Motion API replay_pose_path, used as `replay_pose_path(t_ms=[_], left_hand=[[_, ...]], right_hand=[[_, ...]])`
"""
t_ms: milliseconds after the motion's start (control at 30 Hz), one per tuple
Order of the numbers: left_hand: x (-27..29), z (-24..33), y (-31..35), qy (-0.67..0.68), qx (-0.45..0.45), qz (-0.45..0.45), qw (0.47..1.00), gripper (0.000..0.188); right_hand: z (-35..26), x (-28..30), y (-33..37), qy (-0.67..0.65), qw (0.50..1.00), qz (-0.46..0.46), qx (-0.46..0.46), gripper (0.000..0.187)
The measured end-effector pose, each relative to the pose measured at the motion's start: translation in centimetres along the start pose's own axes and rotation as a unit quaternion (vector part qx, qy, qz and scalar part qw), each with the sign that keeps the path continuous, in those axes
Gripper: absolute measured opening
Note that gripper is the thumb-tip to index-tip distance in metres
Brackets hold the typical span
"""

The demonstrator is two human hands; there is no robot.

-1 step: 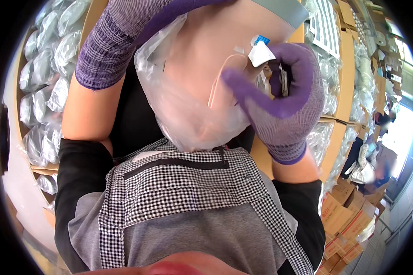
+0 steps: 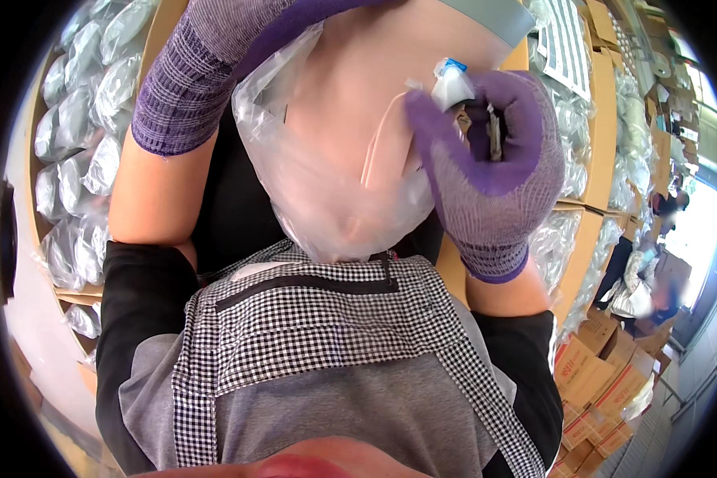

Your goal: The person removes a cylindrical appliance from a plastic bag, fits a metal bowl and a grey lid onto it, and peels several stickers from a sheet to apply them to the side of the unit.

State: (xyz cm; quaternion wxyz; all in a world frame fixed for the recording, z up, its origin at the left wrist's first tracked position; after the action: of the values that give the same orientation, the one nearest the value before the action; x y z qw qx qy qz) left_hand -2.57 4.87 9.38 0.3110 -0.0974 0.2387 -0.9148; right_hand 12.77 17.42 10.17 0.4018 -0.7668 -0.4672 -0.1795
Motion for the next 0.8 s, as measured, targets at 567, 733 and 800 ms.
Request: replay_pose_path(t_ms=[567, 733, 800], left_hand=[[-0.7, 0.9, 0.8, -0.108, -0.03, 0.049, 0.993, 0.043], [0.0, 0.3, 0.9, 0.043, -0.131, 0.053, 0.989, 0.04], [-1.2, 0.8, 1.5, -0.047, -0.169, 0.041, 0.984, 0.038]], right_hand=[[0.0, 1.7, -6.6, 0.154, 0.937, -0.309, -0.05, 0.019], [0.3, 1.8, -6.9, -0.011, 0.961, -0.271, -0.056, 0.024], [1.7, 2.5, -5.8, -0.223, 0.957, -0.176, -0.054, 0.028]])
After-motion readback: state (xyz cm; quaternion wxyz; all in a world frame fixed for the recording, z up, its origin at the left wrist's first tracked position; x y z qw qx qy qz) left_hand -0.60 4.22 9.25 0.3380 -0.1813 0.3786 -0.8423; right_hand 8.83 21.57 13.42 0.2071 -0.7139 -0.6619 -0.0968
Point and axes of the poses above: each hand's wrist, its own y-axis away from the middle knuckle, its own x-axis out of the back of the hand, z = x × y, the point moved 6 cm from there along -y, towards the middle knuckle, and after that the axes turned 3 degrees about y, right-handed, at the moved point
